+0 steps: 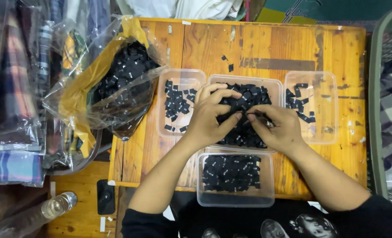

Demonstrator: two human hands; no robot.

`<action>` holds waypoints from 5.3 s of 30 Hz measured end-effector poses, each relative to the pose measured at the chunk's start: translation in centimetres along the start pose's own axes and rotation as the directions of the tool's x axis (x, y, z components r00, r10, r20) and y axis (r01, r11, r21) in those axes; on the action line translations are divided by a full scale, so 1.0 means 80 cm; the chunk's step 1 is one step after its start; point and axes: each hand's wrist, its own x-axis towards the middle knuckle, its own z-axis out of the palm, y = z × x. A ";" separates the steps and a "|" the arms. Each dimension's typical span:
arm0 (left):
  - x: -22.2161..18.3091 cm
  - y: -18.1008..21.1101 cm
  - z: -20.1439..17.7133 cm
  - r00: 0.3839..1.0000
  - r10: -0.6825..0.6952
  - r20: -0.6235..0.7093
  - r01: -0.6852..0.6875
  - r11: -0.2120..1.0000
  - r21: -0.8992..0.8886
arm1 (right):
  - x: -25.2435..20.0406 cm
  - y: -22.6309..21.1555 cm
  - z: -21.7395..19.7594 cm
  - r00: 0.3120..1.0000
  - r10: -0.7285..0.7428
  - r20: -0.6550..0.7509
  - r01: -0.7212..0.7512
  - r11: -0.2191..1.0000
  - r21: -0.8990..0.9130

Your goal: Trimming excess plastic flash from small black garment accessories using snips and sorting them into plastic containers.

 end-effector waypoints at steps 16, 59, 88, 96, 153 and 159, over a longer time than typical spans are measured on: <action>0.006 0.009 -0.005 0.996 -0.088 -0.005 0.088 0.996 -0.028 | -0.004 0.011 -0.002 1.000 0.025 0.007 -0.025 0.998 -0.055; 0.010 0.011 -0.002 1.000 0.001 -0.014 -0.003 0.996 -0.090 | -0.012 0.027 -0.004 0.997 0.004 0.083 0.012 0.981 -0.195; 0.019 0.013 0.000 1.000 -0.026 0.003 0.026 0.999 -0.047 | -0.025 0.039 -0.005 0.990 0.093 0.105 -0.061 0.960 -0.274; 0.014 0.006 0.008 0.999 -0.021 -0.032 0.021 1.000 -0.010 | -0.017 0.035 -0.010 0.995 0.061 0.085 -0.039 0.971 -0.235; -0.016 0.003 0.019 0.989 -0.102 -0.107 0.092 0.991 -0.093 | -0.002 -0.016 -0.017 0.987 0.133 0.091 -0.134 0.991 -0.001; -0.015 0.002 0.020 0.989 -0.100 -0.106 0.094 0.994 -0.056 | -0.006 -0.015 -0.014 0.994 0.098 0.046 -0.098 0.995 0.010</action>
